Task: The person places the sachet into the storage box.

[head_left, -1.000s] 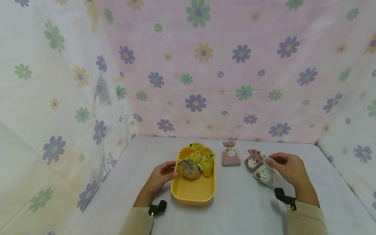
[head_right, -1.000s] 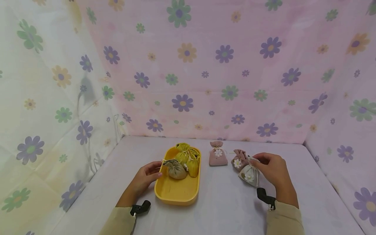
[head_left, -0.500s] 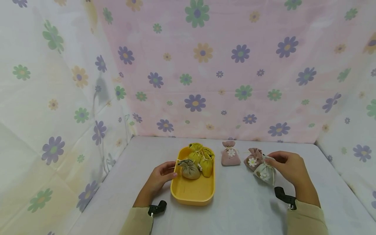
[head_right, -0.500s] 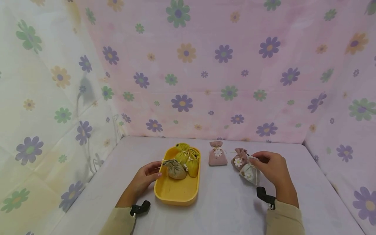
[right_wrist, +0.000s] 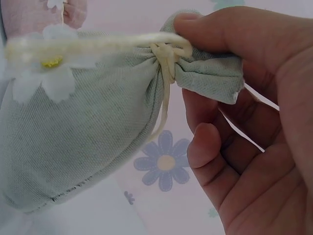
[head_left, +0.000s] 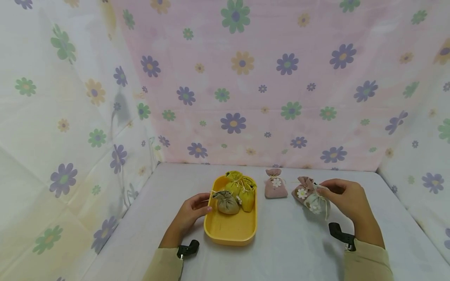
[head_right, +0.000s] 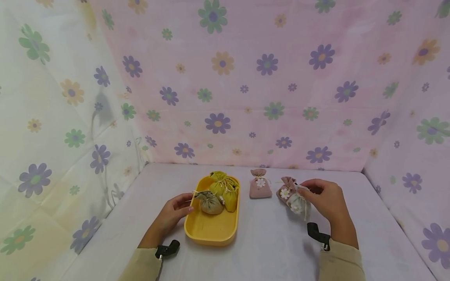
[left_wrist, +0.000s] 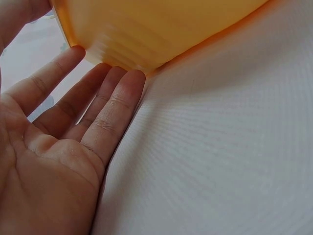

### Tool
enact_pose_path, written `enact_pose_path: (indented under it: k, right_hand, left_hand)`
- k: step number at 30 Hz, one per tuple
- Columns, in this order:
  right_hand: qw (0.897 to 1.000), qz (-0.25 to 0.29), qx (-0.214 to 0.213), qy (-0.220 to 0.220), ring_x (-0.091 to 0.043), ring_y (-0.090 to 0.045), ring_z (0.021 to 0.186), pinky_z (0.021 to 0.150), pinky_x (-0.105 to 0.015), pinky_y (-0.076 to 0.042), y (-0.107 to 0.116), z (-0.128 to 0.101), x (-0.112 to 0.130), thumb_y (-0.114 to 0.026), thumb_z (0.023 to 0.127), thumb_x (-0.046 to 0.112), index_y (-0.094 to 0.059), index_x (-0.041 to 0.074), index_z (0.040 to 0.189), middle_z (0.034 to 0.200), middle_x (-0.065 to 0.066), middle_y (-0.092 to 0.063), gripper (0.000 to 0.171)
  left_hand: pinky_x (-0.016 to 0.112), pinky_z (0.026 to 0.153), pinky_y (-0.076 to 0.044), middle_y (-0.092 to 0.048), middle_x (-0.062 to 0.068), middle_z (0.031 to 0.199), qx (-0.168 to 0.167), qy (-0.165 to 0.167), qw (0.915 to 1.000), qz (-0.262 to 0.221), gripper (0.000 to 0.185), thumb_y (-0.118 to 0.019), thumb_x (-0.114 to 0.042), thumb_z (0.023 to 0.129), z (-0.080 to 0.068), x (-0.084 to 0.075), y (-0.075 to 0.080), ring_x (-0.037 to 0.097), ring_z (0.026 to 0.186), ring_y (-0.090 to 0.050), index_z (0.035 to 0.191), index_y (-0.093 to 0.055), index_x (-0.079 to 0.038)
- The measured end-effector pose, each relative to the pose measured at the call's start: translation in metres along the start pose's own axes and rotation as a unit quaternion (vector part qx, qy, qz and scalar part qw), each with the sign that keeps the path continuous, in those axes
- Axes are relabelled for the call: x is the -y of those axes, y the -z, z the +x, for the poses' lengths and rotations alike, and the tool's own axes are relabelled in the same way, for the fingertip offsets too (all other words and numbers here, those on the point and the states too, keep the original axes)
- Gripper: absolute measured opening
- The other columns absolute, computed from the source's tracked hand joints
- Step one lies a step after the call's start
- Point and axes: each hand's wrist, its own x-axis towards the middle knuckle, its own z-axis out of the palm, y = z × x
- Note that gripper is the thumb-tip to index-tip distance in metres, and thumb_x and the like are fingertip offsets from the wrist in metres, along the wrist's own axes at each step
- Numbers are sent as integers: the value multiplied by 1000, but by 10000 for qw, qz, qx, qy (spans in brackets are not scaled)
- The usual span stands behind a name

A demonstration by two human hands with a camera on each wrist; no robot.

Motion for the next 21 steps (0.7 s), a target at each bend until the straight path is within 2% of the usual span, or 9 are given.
enact_pose_path:
  k: [5,21]
  right_hand:
    - [9998,73,-114,117,-8,-65,84,68,-23,-54,1,-2,5,-73,93,53,-78,16,112,103,-7,-76,42]
    - [9980,-5,-447,446,-13,-63,78,62,-23,-54,5,-7,28,-74,94,47,-77,16,106,96,-6,-75,34]
  left_hand:
    - [36,110,-52,-61,1,144,28,-15,10000,-13,53,-82,-26,89,1,2,1,25,136,-58,138,-62,-20]
    - [37,112,-51,-61,2,145,-1,42,10000,-56,56,-84,-28,88,2,3,2,25,136,-58,138,-62,-19]
